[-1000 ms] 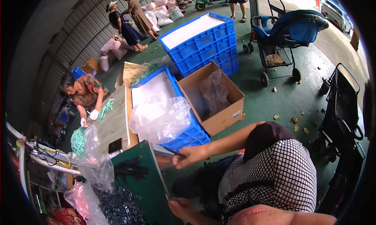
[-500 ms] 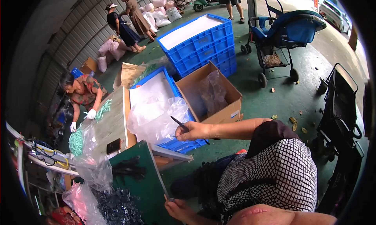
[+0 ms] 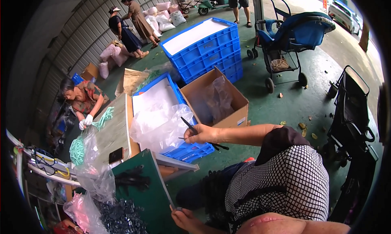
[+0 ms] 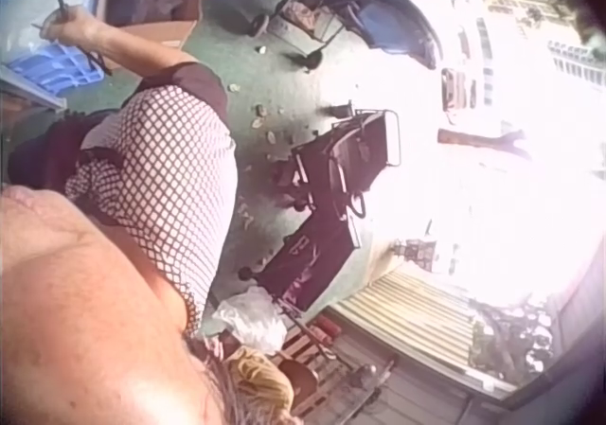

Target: The person assembles small black plastic components and grey clips by hand.

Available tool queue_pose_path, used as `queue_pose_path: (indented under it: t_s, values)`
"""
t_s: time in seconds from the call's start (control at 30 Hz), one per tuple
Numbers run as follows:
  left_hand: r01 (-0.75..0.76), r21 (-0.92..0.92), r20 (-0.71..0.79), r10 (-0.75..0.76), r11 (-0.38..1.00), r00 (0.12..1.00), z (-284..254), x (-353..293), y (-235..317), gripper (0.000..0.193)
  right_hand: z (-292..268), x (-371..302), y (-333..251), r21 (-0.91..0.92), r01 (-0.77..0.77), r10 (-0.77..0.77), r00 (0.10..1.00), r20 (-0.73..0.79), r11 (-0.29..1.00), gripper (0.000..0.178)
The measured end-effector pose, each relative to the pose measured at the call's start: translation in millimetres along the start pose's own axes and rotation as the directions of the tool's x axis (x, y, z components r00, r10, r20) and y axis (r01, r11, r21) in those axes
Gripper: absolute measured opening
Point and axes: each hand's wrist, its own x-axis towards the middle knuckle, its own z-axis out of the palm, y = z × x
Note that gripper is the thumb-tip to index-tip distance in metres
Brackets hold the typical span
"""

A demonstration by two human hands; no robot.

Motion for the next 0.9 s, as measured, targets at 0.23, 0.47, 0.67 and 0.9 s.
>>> queue_pose_path:
  t_s: [0.23, 0.47, 0.67, 0.9]
  values:
    - [-0.004, -0.027, 0.029, 0.005, 1.000, 1.000, 0.0, 0.2, -3.0, 0.030, 4.2, -4.4, 3.7, -0.005, -0.032, 0.032, 0.999, 0.019, 0.999, 0.013]
    - [0.020, -0.039, 0.059, -0.018, 0.999, 0.998, -3.2, 0.3, -2.8, 0.026, 8.9, -3.3, 14.1, 0.017, -0.050, 0.049, 0.998, 0.045, 0.999, 0.014]
    - [0.038, -0.059, 0.109, -0.031, 0.998, 0.994, 2.1, -4.4, 5.7, 0.024, 10.2, -4.9, 21.0, 0.011, -0.072, 0.071, 0.996, 0.059, 0.997, 0.013]
    - [0.036, -0.017, 0.107, -0.034, 0.999, 0.994, 14.6, -7.3, 18.1, 0.024, 15.6, -10.5, 18.7, -0.022, -0.099, 0.100, 0.992, 0.078, 0.995, 0.013]
